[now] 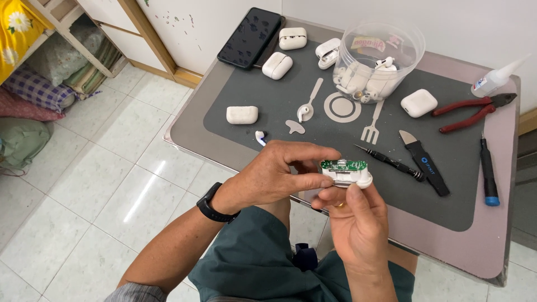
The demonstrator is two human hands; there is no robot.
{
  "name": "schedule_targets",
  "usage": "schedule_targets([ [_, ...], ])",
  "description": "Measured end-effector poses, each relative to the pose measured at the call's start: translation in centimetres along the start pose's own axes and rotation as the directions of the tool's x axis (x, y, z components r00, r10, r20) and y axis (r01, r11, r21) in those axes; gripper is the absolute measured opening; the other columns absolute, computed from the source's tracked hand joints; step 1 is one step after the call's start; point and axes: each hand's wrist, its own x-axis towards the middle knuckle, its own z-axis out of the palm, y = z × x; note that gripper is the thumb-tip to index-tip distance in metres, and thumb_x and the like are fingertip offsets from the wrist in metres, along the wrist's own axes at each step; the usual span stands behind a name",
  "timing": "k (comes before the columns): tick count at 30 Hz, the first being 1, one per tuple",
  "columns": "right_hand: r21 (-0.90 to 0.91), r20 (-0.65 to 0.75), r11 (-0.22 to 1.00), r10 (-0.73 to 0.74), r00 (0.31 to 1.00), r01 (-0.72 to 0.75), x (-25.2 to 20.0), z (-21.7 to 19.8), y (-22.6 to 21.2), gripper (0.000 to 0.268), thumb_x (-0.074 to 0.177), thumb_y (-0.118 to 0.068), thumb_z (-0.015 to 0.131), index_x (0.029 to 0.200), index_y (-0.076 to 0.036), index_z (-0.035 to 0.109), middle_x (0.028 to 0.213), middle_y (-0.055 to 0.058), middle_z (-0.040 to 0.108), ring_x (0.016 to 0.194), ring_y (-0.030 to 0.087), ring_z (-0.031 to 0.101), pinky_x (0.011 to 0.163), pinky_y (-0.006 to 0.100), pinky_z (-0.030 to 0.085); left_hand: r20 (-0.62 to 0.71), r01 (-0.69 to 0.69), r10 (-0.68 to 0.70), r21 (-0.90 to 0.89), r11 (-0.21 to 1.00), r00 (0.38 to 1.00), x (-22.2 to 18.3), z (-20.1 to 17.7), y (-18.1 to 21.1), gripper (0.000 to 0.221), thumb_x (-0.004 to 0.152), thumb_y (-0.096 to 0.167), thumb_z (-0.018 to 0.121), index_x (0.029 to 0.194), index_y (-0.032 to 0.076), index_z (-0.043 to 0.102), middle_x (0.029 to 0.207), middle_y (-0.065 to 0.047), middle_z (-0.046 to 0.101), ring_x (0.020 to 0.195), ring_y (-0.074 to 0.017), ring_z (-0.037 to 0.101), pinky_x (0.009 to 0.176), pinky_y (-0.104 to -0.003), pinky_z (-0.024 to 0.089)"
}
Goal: Disassembling an earbud charging case to remove the internal battery and circuit board.
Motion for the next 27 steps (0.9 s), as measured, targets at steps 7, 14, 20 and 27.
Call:
schedule_targets([
  [7,0.067,-0.01,0.996,0.054,0.999,-0.053,0.3,1.3,0.3,0.032,0.106,-0.034,0.059,0.111,-0.004,0.069,0.07,0.007,0.068,0.062,0.018,0.06,0.09,0.041,0.051,-0.05,-0.034,0.033,-0.033,0.999,0.998,-0.4,0.3,0.0,0.043,0.093,0.019,0.077,0.133,0.011,0.065,0.086,-0.003,0.075,0.075,-0.0109,0.072,0.069,-0.022,0.058],
  [14,0.28,0.125,0.948,0.12,0.985,-0.151,0.6,2.2,-0.5,0.055,0.109,-0.042,0.04,0.121,-0.001,0.072,0.096,0.022,0.079,0.087,0.038,0.073,0.108,0.063,0.037,-0.073,0.025,-0.031,-0.092,0.995,0.997,-0.9,-0.2,-0.6,0.047,0.092,0.016,0.077,0.136,0.01,0.063,0.091,-0.005,0.071,0.081,-0.0118,0.071,0.071,-0.022,0.066],
  [20,0.349,0.057,0.909,0.222,0.973,-0.228,1.1,1.8,0.2,0.06,0.111,-0.044,0.035,0.108,0.0,0.077,0.091,0.02,0.079,0.078,0.035,0.073,0.105,0.063,0.04,-0.034,-0.095,0.093,-0.087,0.992,0.995,-0.9,-0.6,-1.7,0.044,0.099,0.015,0.072,0.141,0.012,0.057,0.108,-0.008,0.074,0.094,-0.0158,0.075,0.078,-0.026,0.069],
  [27,0.301,0.102,0.935,0.163,0.981,-0.187,1.2,0.6,1.3,0.03,0.102,-0.012,0.053,0.116,-0.02,0.079,0.102,0.023,0.073,0.077,0.027,0.066,0.104,0.055,0.042,-0.017,0.006,-0.011,-0.227,0.974,1.0,-0.8,-0.6,-1.3,0.03,0.103,0.002,0.061,0.133,0.005,0.063,0.12,-0.011,0.073,0.107,-0.0189,0.074,0.095,-0.028,0.065],
])
